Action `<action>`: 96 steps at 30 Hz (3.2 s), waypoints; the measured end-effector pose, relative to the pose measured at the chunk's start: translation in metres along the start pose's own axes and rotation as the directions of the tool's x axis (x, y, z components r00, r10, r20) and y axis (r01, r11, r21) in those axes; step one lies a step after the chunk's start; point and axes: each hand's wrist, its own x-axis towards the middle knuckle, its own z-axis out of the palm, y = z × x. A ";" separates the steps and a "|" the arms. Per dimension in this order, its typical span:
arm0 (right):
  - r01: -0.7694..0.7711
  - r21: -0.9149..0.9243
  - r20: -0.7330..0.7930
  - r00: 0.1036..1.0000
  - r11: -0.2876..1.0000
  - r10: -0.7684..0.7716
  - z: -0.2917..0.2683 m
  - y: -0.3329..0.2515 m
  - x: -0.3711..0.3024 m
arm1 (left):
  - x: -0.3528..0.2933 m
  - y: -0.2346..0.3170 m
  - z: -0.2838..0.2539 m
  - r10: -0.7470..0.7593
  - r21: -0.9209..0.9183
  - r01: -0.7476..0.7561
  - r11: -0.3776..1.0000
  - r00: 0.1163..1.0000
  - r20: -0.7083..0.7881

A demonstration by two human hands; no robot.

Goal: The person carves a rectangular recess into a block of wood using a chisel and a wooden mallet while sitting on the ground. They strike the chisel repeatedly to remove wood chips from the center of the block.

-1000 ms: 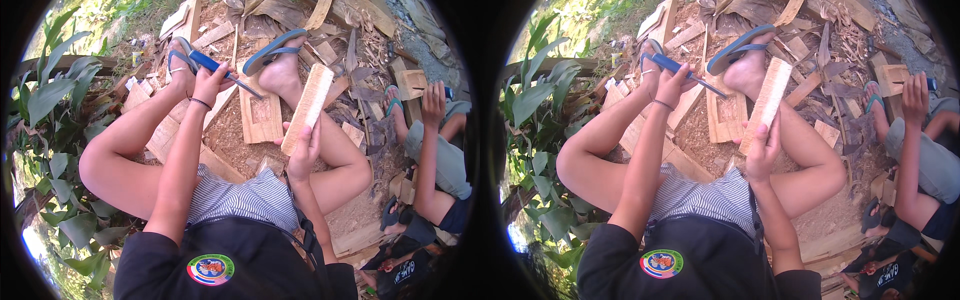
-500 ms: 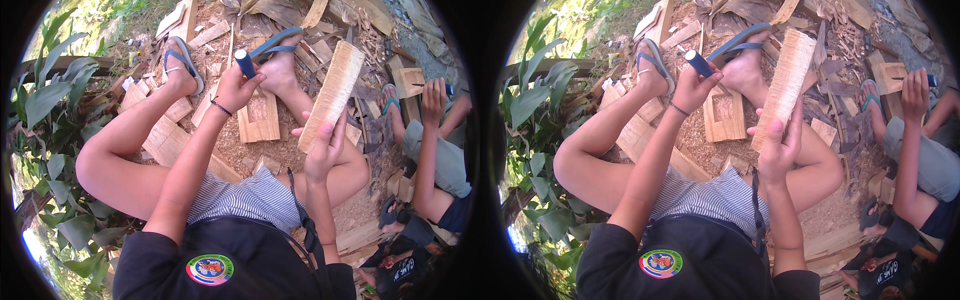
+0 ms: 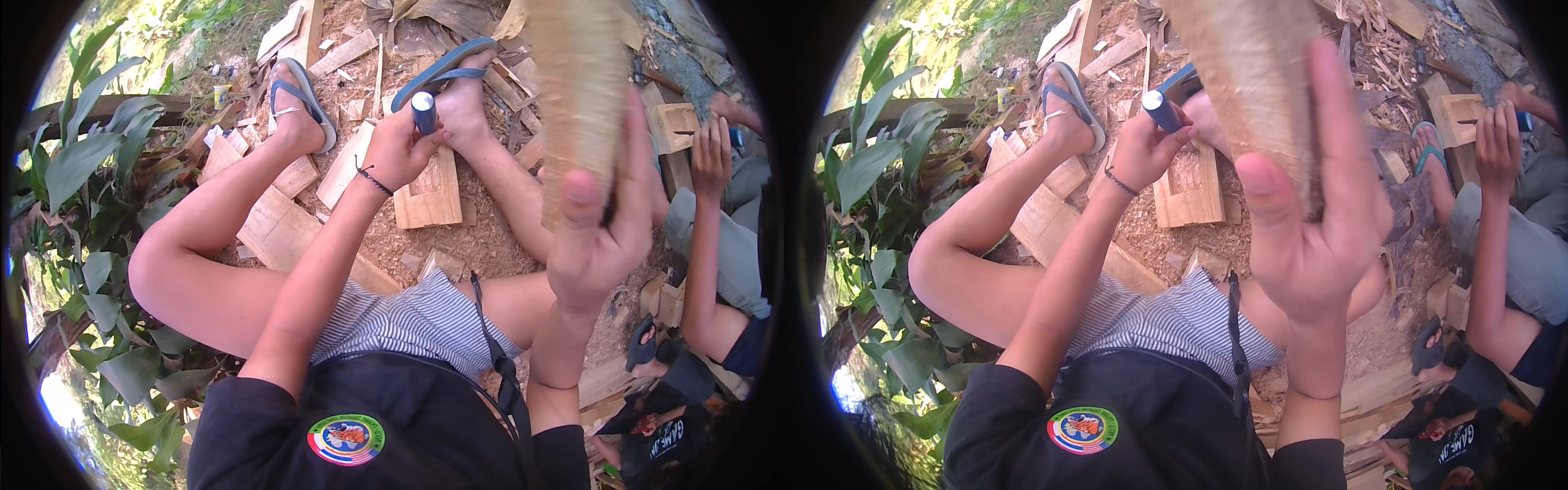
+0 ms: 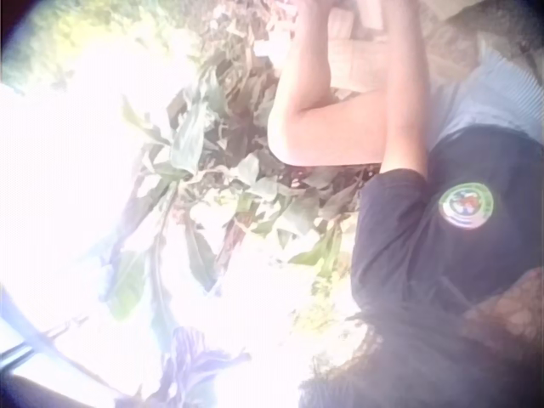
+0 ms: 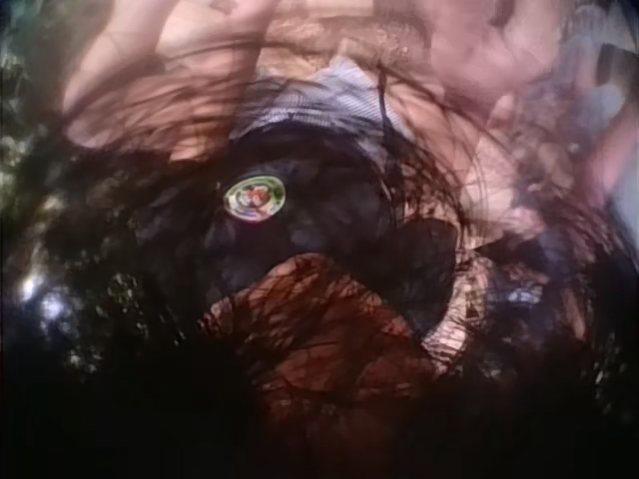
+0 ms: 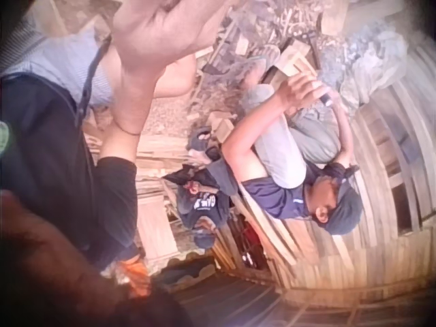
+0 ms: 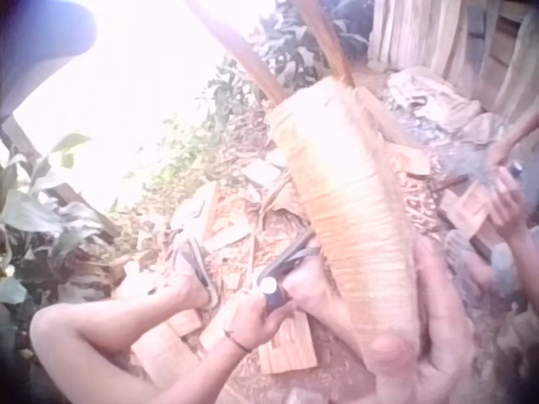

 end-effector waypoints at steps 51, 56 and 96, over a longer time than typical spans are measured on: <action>-0.568 0.200 -0.163 0.784 0.798 0.599 0.142 0.089 -0.204 | 0.098 -0.012 0.028 -0.082 -0.292 -0.129 0.948 0.785 -0.614; -0.544 0.011 -0.200 0.821 0.839 0.535 0.141 0.087 -0.199 | 0.115 -0.037 0.010 -0.258 -0.390 -0.017 0.921 0.722 -0.642; -0.530 -0.015 0.361 0.788 0.848 0.499 0.048 0.017 -0.020 | 0.023 -0.003 -0.064 -0.490 -0.614 0.283 0.737 0.849 -0.198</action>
